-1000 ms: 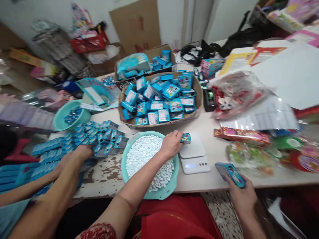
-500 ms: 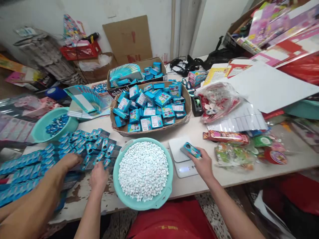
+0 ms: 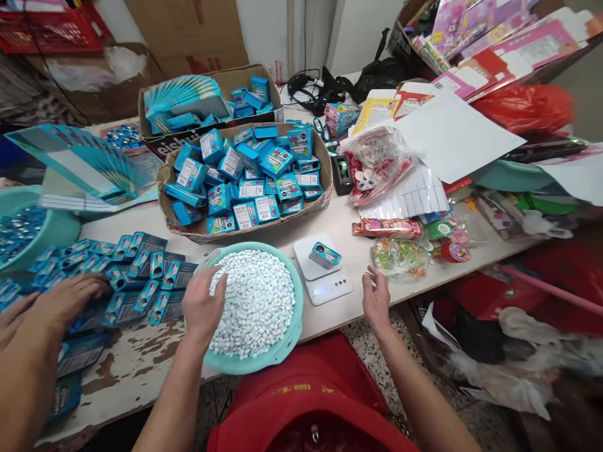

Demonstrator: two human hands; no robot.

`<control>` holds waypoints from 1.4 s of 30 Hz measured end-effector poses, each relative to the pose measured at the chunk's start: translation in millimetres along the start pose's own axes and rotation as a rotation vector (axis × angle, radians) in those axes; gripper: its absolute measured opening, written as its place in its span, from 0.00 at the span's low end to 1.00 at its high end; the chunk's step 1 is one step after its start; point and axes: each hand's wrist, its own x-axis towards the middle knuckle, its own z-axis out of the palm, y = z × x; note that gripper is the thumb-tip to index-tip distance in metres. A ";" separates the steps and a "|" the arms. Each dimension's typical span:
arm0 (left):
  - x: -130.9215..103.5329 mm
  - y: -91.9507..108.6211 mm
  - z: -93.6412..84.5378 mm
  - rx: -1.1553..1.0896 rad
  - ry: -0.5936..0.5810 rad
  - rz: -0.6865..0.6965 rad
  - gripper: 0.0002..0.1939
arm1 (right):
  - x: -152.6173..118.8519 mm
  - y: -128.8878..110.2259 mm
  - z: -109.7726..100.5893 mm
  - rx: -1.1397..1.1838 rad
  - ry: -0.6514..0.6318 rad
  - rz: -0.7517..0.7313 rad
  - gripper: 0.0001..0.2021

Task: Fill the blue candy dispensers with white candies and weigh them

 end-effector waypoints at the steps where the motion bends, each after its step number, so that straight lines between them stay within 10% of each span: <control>1: 2.6 10.5 8.1 -0.048 -0.033 0.039 0.15 | -2.9 5.2 -4.9 -0.031 0.012 0.011 0.26; 23: 46.4 97.7 89.6 -0.209 -0.379 0.310 0.13 | -37.0 41.7 -6.8 0.085 -0.048 0.125 0.20; 42: 48.2 138.6 132.1 -0.864 -0.488 -0.359 0.21 | 25.6 -12.3 55.6 0.081 -0.244 -0.248 0.36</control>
